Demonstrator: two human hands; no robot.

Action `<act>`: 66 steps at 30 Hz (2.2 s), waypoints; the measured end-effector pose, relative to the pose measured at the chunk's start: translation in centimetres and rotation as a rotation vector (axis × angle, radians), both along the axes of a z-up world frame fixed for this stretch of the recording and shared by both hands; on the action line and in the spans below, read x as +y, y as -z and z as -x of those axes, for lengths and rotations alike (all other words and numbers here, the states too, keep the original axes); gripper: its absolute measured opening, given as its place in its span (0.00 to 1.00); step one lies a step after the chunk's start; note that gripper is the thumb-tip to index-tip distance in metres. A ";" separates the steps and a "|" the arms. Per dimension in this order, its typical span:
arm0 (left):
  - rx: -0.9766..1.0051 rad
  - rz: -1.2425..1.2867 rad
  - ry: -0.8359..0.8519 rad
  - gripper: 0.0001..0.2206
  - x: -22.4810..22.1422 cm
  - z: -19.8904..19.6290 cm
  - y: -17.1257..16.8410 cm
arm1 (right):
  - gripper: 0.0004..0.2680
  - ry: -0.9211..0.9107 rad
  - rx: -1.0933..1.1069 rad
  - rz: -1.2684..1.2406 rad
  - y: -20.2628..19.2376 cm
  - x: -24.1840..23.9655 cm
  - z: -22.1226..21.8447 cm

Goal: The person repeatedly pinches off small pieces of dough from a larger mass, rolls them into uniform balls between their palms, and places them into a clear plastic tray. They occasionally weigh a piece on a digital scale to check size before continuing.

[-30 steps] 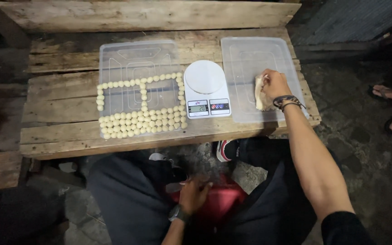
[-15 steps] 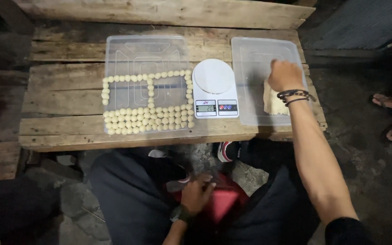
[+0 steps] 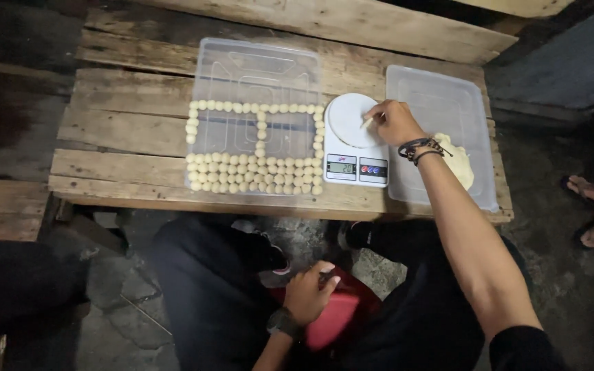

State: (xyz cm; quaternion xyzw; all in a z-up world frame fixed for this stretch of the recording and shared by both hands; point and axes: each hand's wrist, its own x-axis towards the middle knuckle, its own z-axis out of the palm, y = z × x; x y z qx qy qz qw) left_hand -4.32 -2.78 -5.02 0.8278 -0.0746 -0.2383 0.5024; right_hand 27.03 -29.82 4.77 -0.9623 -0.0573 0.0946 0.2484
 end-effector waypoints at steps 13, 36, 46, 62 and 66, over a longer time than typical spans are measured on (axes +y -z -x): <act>0.010 0.013 0.026 0.17 -0.2 0.0 -0.6 | 0.05 0.198 -0.140 0.418 -1.2 -13.7 1.7; -0.115 -0.007 0.052 0.19 -1.1 1.0 3.1 | 0.03 0.230 -0.253 -0.396 -3.7 -7.1 3.3; -0.016 -0.012 -0.018 0.17 -0.1 0.1 0.9 | 0.11 -0.006 -0.353 0.101 1.6 -0.1 -0.1; -0.048 0.053 0.019 0.15 0.4 -0.3 -1.3 | 0.18 -0.036 -0.143 0.137 0.4 -0.1 -0.4; -0.055 0.019 -0.008 0.14 0.4 0.1 0.6 | 0.18 0.011 -0.076 0.111 0.8 -1.4 -1.1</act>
